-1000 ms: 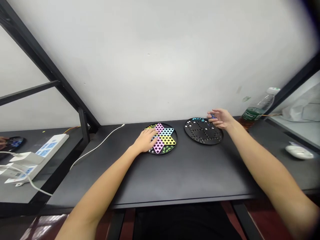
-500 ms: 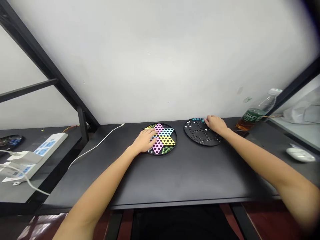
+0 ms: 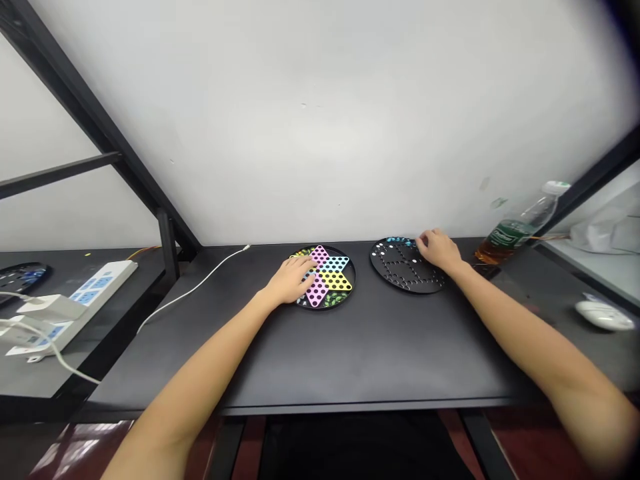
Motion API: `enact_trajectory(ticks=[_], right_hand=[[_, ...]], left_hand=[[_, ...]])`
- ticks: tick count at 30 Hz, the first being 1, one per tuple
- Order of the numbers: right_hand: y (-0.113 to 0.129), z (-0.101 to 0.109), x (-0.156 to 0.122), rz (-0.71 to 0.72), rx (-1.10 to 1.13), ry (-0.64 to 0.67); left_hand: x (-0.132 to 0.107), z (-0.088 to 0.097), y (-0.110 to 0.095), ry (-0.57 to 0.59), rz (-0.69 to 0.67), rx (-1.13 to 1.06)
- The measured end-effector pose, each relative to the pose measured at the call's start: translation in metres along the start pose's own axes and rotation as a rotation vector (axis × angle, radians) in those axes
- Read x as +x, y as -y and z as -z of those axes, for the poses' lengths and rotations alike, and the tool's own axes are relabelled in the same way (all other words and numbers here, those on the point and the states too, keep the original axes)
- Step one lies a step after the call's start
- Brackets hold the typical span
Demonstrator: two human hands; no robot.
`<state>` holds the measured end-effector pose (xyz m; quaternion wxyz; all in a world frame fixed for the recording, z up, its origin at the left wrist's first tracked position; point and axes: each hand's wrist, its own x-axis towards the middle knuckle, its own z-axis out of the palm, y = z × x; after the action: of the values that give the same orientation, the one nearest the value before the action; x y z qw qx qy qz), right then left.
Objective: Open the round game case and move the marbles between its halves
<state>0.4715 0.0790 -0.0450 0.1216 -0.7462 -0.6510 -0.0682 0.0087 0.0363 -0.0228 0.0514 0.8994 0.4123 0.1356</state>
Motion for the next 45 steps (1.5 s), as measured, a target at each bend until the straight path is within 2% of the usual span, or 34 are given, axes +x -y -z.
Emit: enact_trajectory(ticks=[2,6,12,15,20,27,30,33,34,37,39,42,45], right_hand=[[-0.009,-0.002,0.001,0.013,0.055,-0.022],[-0.024,-0.01,0.004,0.125,0.117,-0.023],[-0.029,-0.017,0.007,0.144,0.138,-0.017],[-0.032,-0.015,0.01,0.146,0.18,0.009],[-0.04,-0.006,0.014,0.155,0.265,0.147],[-0.035,-0.002,0.011,0.168,0.209,0.102],[-0.011,0.01,0.003,0.123,0.193,-0.007],[0.043,0.034,-0.022,0.176,0.241,-0.104],[0.066,0.043,-0.035,0.257,0.285,-0.083],[0.136,0.06,-0.078,0.599,0.397,0.121],[0.171,0.062,-0.101,0.705,0.372,0.171],[0.194,0.053,-0.113,0.712,0.259,0.209],[0.19,0.042,-0.103,0.681,0.21,0.218]], left_hand=[[0.0,0.0,0.0,0.005,0.002,-0.001],[0.001,0.0,0.001,0.012,0.004,-0.006],[0.001,0.0,0.001,0.011,-0.003,0.0],[0.001,0.0,0.001,0.009,0.0,-0.001],[0.001,0.0,0.001,0.014,-0.001,0.002],[0.001,0.001,0.001,0.028,0.008,0.016],[0.002,0.001,-0.001,0.019,0.012,0.033],[0.003,-0.001,-0.008,-0.004,0.091,0.082],[0.004,-0.001,-0.011,-0.022,0.134,0.11],[0.003,0.003,-0.022,-0.061,0.263,0.228],[0.003,0.009,-0.028,-0.061,0.325,0.31],[0.002,0.02,-0.033,-0.062,0.374,0.367],[0.002,0.022,-0.03,-0.061,0.318,0.368]])
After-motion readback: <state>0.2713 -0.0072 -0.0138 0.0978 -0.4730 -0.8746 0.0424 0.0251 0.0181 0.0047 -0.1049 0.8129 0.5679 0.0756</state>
